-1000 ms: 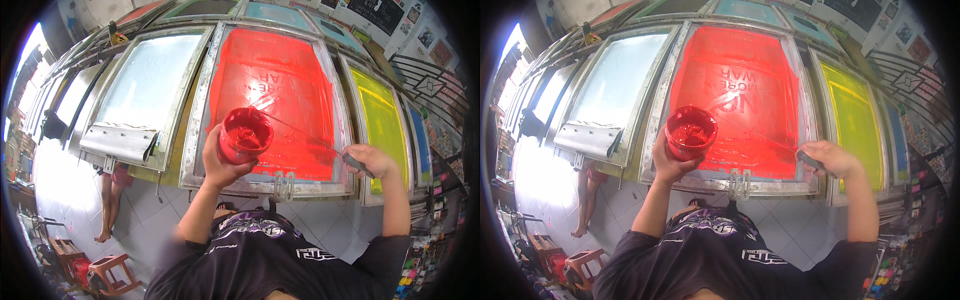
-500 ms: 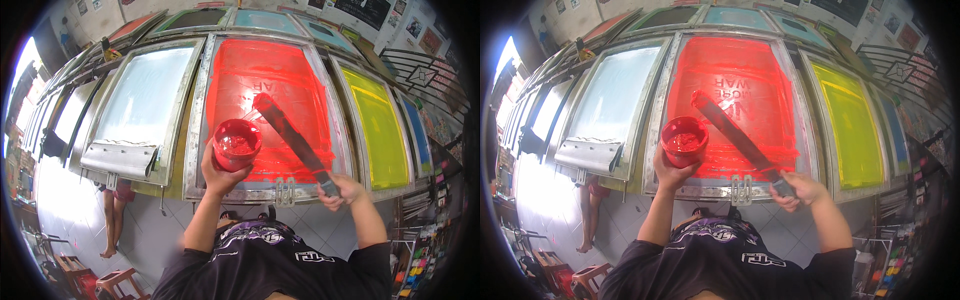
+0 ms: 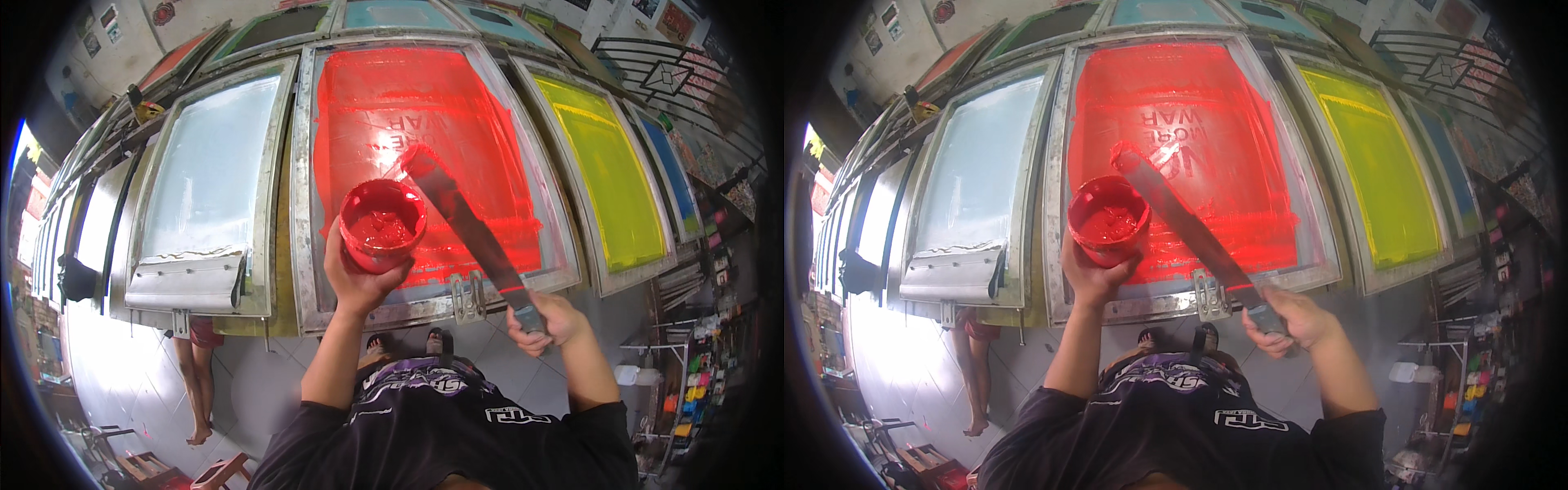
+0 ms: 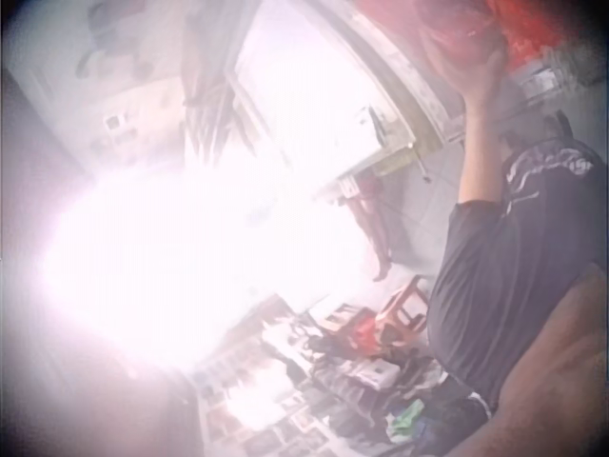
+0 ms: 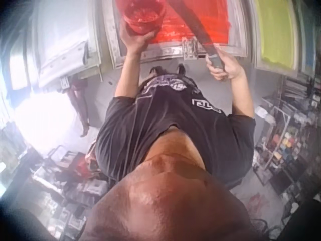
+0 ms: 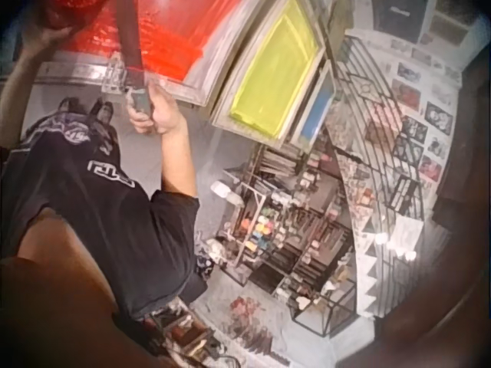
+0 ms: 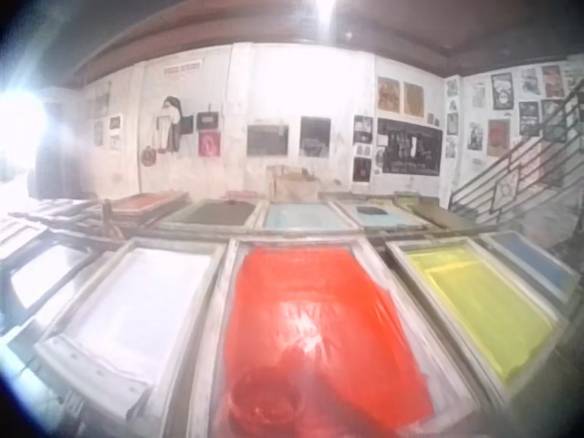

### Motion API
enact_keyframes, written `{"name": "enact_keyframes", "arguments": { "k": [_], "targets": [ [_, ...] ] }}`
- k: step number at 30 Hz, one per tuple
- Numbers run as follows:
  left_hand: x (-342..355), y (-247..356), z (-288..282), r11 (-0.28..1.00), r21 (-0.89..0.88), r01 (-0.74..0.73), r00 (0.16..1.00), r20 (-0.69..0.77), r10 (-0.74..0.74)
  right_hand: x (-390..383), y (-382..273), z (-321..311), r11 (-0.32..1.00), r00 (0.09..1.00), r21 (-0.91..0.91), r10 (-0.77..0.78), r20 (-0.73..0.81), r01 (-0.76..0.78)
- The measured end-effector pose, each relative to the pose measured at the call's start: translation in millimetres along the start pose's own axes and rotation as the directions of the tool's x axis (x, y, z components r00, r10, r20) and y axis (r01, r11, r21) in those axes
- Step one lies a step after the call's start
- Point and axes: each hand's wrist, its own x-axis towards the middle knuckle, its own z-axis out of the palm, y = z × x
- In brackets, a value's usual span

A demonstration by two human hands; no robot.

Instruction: The person scoops red ink from a container and spreads it evenly across a screen printing frame using a metal spatula. The person repeatedly adds ink and smooths the surface to prepare the screen for printing.

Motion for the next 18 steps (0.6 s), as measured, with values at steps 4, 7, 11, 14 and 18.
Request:
{"name": "enact_keyframes", "arguments": {
  "k": [4, 7, 11, 14, 18],
  "targets": [
    [1, 5, -6, 0.989, 0.12, -0.085, 0.996, 0.001, 0.086, -23, -13, 29, 0.991, 0.967, -0.12, 0.033, -0.254, -0.066],
    [3, 3, -9, 0.958, 0.183, -0.22, 0.974, -0.012, 0.226, -32, -11, 38, 0.981, 0.931, -0.122, 0.099, -0.352, -0.151],
    [5, -10, -13, 0.909, 0.222, -0.352, 0.927, -0.052, 0.372, -43, -13, 60, 0.935, 0.876, -0.313, -0.003, -0.482, -0.169],
    [4, -13, -12, 0.889, 0.255, -0.38, 0.907, -0.084, 0.412, -51, -15, 73, 0.795, 0.826, -0.575, -0.183, -0.533, -0.195],
    [4, -17, -14, 0.89, 0.266, -0.369, 0.909, -0.095, 0.405, -47, -18, 99, 0.42, 0.704, -0.849, -0.494, -0.51, -0.319]
  ]
}}
